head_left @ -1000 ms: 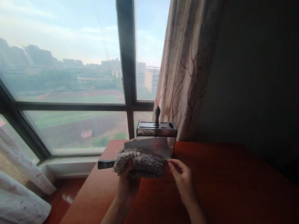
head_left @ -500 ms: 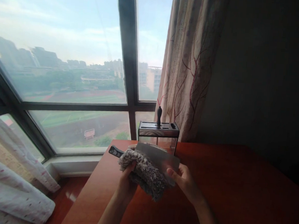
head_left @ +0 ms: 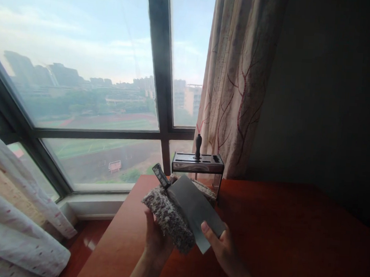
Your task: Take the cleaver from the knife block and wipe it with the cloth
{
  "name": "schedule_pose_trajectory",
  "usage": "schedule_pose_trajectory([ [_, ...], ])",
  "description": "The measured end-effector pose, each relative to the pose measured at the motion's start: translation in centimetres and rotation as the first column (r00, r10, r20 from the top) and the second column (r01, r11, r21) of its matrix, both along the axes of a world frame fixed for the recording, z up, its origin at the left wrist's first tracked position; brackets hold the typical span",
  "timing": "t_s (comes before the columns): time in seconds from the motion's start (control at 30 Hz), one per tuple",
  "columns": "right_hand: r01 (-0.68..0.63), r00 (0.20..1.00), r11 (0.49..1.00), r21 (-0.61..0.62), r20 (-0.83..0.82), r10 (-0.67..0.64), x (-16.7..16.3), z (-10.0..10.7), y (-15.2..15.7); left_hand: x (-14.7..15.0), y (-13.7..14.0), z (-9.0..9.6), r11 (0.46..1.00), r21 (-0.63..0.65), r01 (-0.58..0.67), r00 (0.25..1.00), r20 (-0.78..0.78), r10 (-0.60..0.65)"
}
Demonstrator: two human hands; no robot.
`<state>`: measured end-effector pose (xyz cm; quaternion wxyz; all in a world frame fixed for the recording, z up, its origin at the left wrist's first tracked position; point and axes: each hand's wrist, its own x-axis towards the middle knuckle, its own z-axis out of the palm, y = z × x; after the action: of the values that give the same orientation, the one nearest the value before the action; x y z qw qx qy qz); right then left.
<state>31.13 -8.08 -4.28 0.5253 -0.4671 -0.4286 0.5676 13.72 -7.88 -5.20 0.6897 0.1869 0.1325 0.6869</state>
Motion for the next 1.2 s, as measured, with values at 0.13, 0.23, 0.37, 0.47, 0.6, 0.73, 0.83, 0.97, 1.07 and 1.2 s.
schedule_pose_trajectory([
  [0.13,-0.076,0.973,0.971,0.226,0.23,0.023,0.3,-0.6,0.1,0.0,-0.7,-0.5,0.996,0.0,0.091,0.996,-0.014,-0.091],
  [0.23,-0.215,0.916,0.863,0.457,0.401,0.016,0.8,-0.6,0.5,-0.7,-0.8,0.1,0.987,-0.152,0.06,0.998,-0.01,-0.062],
  [0.37,-0.335,0.863,0.68,0.652,0.501,-0.055,1.0,-0.8,0.7,-1.4,-0.5,1.3,0.959,-0.277,-0.065,0.998,-0.03,0.059],
  [0.47,-0.332,0.861,0.631,0.701,0.498,-0.1,0.9,-1.2,0.5,-1.3,-0.3,1.7,0.941,-0.337,-0.032,0.998,-0.065,0.011],
  [0.6,-0.254,0.89,0.694,0.674,0.444,-0.106,0.9,-1.5,0.6,-1.1,-0.2,1.6,0.928,-0.372,0.001,0.994,-0.099,-0.041],
  [0.73,-0.221,0.931,0.772,0.596,0.365,-0.015,1.3,-0.7,1.0,-0.9,-0.5,1.1,0.916,-0.396,0.058,0.98,-0.155,-0.129],
  [0.83,-0.207,0.951,0.797,0.568,0.307,0.028,1.7,0.1,1.3,-0.5,-1.0,0.8,0.853,-0.482,0.202,0.936,-0.16,-0.313],
  [0.97,-0.174,0.971,0.828,0.533,0.231,0.056,1.8,0.3,1.6,-0.4,-1.4,0.7,0.811,-0.509,0.288,0.893,-0.164,-0.42],
  [1.07,-0.184,0.979,0.88,0.438,0.166,0.122,1.8,-0.1,1.9,-0.6,-1.5,0.6,0.802,-0.522,0.29,0.876,-0.194,-0.442],
  [1.2,-0.27,0.962,0.909,0.318,0.055,0.266,1.8,-0.3,2.1,-0.6,-1.4,0.7,0.77,-0.569,0.29,0.84,-0.234,-0.489],
])
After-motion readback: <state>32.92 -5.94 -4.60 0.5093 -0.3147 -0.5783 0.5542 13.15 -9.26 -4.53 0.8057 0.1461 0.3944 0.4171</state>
